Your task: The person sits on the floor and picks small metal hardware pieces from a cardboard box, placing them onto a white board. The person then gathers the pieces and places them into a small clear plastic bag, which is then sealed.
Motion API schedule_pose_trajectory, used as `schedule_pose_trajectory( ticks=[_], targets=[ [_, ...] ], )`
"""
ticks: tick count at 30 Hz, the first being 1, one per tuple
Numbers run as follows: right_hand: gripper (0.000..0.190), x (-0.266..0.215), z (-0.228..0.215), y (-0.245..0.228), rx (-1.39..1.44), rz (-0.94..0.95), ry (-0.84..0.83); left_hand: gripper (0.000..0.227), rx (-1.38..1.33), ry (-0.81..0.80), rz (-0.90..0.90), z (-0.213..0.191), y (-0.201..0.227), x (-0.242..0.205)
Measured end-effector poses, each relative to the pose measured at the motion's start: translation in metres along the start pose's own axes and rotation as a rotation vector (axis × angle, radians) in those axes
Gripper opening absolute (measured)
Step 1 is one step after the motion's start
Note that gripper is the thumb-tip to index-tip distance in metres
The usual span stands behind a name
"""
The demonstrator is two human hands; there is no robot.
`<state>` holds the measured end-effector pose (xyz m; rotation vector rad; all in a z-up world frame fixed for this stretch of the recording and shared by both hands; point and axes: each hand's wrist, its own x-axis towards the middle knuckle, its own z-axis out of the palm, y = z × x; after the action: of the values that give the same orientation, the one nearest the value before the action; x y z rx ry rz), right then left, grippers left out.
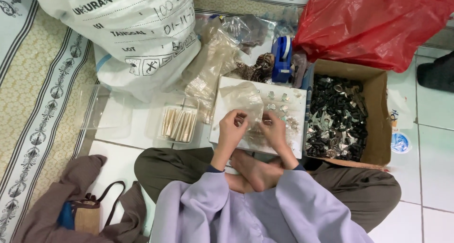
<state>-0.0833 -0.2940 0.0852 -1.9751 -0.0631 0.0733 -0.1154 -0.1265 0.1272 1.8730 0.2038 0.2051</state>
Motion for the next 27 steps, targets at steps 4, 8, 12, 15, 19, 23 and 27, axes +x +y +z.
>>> schedule_pose_trajectory(
  ticks=[4, 8, 12, 15, 19, 23, 27],
  targets=[
    [0.019, 0.001, -0.025, -0.027, 0.518, 0.072, 0.166, 0.013, -0.038, 0.022, -0.028, 0.018, 0.008, 0.004],
    [0.018, -0.006, -0.031, -0.04, 0.742, 0.08, 0.042, 0.011, -0.105, 0.038, -0.037, 0.029, 0.029, 0.004],
    [0.016, -0.01, -0.031, -0.051, 0.365, -0.078, 0.142, 0.013, -0.162, 0.012, -0.06, 0.022, 0.052, 0.001],
    [0.018, -0.008, -0.031, -0.058, 0.137, -0.163, 0.188, 0.019, -0.185, 0.022, -0.07, 0.017, 0.055, -0.001],
    [0.018, -0.002, -0.027, -0.073, -0.093, -0.334, 0.123, 0.02, -0.219, 0.015, -0.08, 0.006, 0.061, 0.0],
    [0.02, -0.001, -0.027, -0.106, -0.179, -0.528, 0.075, 0.016, -0.25, 0.095, -0.042, -0.009, 0.053, 0.004],
    [0.015, 0.013, -0.028, -0.087, 0.005, -0.499, 0.132, 0.017, -0.338, 0.221, -0.001, -0.037, 0.028, 0.012]
  ],
)
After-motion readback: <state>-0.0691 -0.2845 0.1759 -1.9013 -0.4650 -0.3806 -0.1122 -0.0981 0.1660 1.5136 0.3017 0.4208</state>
